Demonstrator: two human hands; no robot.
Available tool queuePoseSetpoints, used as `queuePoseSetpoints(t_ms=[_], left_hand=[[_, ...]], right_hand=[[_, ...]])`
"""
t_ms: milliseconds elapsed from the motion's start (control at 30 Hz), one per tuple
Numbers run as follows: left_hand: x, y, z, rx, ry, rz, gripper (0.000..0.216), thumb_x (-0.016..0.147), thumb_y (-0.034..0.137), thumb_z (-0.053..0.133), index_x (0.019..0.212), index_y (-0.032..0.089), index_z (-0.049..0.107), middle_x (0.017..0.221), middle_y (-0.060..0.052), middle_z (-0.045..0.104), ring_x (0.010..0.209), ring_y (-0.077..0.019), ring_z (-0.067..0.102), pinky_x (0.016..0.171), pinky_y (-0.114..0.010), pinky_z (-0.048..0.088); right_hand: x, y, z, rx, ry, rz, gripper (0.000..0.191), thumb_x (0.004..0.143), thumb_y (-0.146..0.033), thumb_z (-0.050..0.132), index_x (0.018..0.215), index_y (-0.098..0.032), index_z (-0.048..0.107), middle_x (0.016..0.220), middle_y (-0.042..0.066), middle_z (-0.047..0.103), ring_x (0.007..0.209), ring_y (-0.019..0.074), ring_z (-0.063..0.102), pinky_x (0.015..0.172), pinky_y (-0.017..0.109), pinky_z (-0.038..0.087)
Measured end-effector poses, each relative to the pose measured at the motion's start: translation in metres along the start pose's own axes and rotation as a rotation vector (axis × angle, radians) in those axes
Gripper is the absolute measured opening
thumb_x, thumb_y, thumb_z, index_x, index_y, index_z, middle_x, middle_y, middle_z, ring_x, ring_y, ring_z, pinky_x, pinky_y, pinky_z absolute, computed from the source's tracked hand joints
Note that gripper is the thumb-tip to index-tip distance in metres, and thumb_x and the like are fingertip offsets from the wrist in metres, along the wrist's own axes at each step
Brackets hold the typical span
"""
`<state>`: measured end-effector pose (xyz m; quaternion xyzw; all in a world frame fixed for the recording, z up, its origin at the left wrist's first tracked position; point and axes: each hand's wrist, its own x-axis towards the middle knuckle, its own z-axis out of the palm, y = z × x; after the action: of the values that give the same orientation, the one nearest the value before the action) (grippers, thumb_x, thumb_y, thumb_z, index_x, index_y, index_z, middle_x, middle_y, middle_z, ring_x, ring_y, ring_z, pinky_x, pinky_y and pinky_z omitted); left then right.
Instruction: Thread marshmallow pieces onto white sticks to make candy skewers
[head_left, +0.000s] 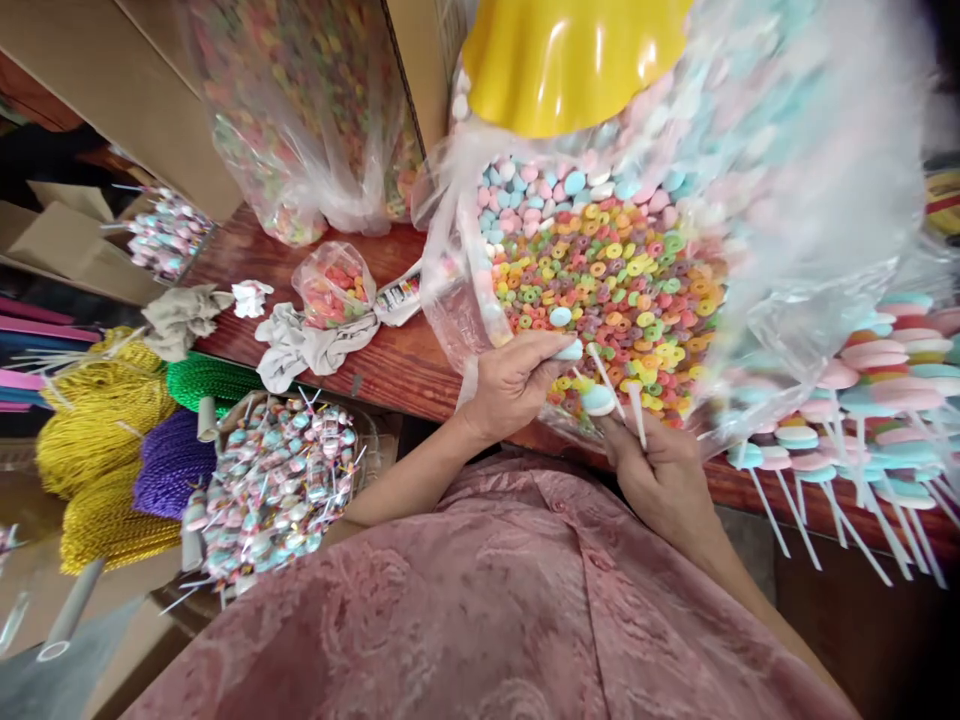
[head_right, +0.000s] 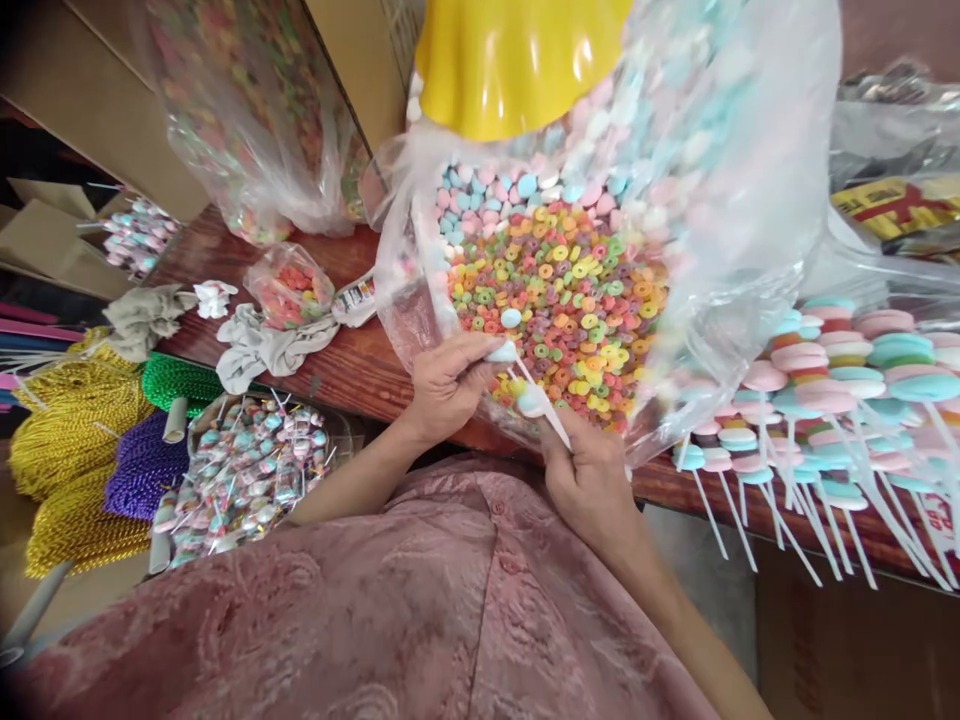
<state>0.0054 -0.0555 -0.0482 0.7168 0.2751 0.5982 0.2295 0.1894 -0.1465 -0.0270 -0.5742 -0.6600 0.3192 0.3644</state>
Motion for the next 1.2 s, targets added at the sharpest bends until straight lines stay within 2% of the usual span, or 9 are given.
queuePoseSetpoints(t_ms=[200,467,533,633,733,833,933,1033,1200], left_hand=[[0.006,-0.009,0.004,0.048,0.053,0.083,0.023,0.097,0.019,0.059,0.117,0.023,0.069,0.107,-0.004,0.075,0.104,-0.0151,0.071,0.094,-0.035,0.058],[0.015,-0.002,0.000,0.002,0.022,0.083,0.022,0.095,0.018,0.061,0.115,0.025,0.069,0.106,-0.003,0.074,0.103,-0.0152,0.071,0.094,-0.035,0.058],[0.015,-0.001,-0.002,-0.044,0.014,0.027,0.023,0.093,0.019,0.065,0.115,0.024,0.069,0.108,-0.003,0.074,0.104,-0.0152,0.071,0.094,-0.033,0.058],[0.014,-0.003,-0.004,-0.124,0.025,-0.183,0.032,0.092,0.026,0.068,0.124,0.023,0.065,0.110,-0.005,0.073,0.100,-0.0151,0.071,0.089,-0.030,0.059],[0.016,-0.006,-0.007,-0.083,-0.053,-0.292,0.033,0.092,0.032,0.068,0.122,0.020,0.067,0.114,-0.009,0.073,0.103,-0.0178,0.071,0.090,-0.032,0.059],[0.016,-0.006,-0.009,0.027,-0.143,-0.188,0.031,0.093,0.029,0.065,0.122,0.019,0.067,0.122,-0.012,0.072,0.114,-0.0219,0.069,0.100,-0.040,0.057],[0.012,-0.004,-0.007,0.114,-0.139,-0.091,0.032,0.094,0.025,0.062,0.125,0.019,0.065,0.124,-0.014,0.072,0.117,-0.0229,0.069,0.102,-0.042,0.057],[0.007,-0.004,0.000,0.145,-0.073,-0.136,0.029,0.095,0.024,0.060,0.124,0.020,0.066,0.117,-0.012,0.075,0.106,-0.0214,0.073,0.095,-0.038,0.062],[0.003,-0.002,0.012,0.146,-0.031,-0.169,0.026,0.096,0.027,0.058,0.119,0.021,0.068,0.109,-0.009,0.078,0.096,-0.0196,0.075,0.088,-0.034,0.063]], right_hand=[[0.005,-0.012,0.023,0.253,0.052,0.069,0.027,0.100,-0.031,0.053,0.075,-0.020,0.058,0.056,-0.005,0.043,0.048,0.0100,0.037,0.047,0.025,0.030],[0.014,-0.014,0.035,0.361,0.133,0.083,0.021,0.099,-0.031,0.054,0.084,-0.020,0.064,0.056,-0.006,0.038,0.048,0.0097,0.033,0.048,0.025,0.029],[0.017,-0.014,0.032,0.288,0.134,0.049,0.022,0.099,-0.031,0.054,0.083,-0.020,0.064,0.057,-0.005,0.040,0.050,0.0100,0.034,0.050,0.025,0.030],[0.021,-0.012,0.025,0.151,0.122,0.009,0.022,0.098,-0.030,0.053,0.083,-0.019,0.064,0.060,-0.004,0.044,0.053,0.0107,0.038,0.052,0.025,0.032],[0.024,-0.008,0.021,0.077,0.124,0.016,0.026,0.099,-0.032,0.051,0.079,-0.019,0.062,0.059,-0.004,0.045,0.053,0.0112,0.039,0.052,0.025,0.033],[0.024,-0.006,0.022,0.049,0.108,0.010,0.029,0.099,-0.033,0.049,0.078,-0.019,0.064,0.059,-0.003,0.046,0.052,0.0125,0.041,0.052,0.026,0.033],[0.023,-0.004,0.026,0.109,0.145,0.021,0.028,0.097,-0.037,0.051,0.086,-0.019,0.069,0.059,-0.002,0.050,0.053,0.0142,0.044,0.051,0.026,0.035],[0.021,-0.003,0.031,0.271,0.212,0.108,0.032,0.095,-0.044,0.055,0.086,-0.018,0.071,0.058,-0.002,0.048,0.051,0.0140,0.041,0.048,0.025,0.036],[0.015,0.002,0.039,0.491,0.209,0.198,0.036,0.093,-0.051,0.060,0.081,-0.018,0.068,0.058,-0.004,0.042,0.051,0.0116,0.034,0.047,0.024,0.032]])
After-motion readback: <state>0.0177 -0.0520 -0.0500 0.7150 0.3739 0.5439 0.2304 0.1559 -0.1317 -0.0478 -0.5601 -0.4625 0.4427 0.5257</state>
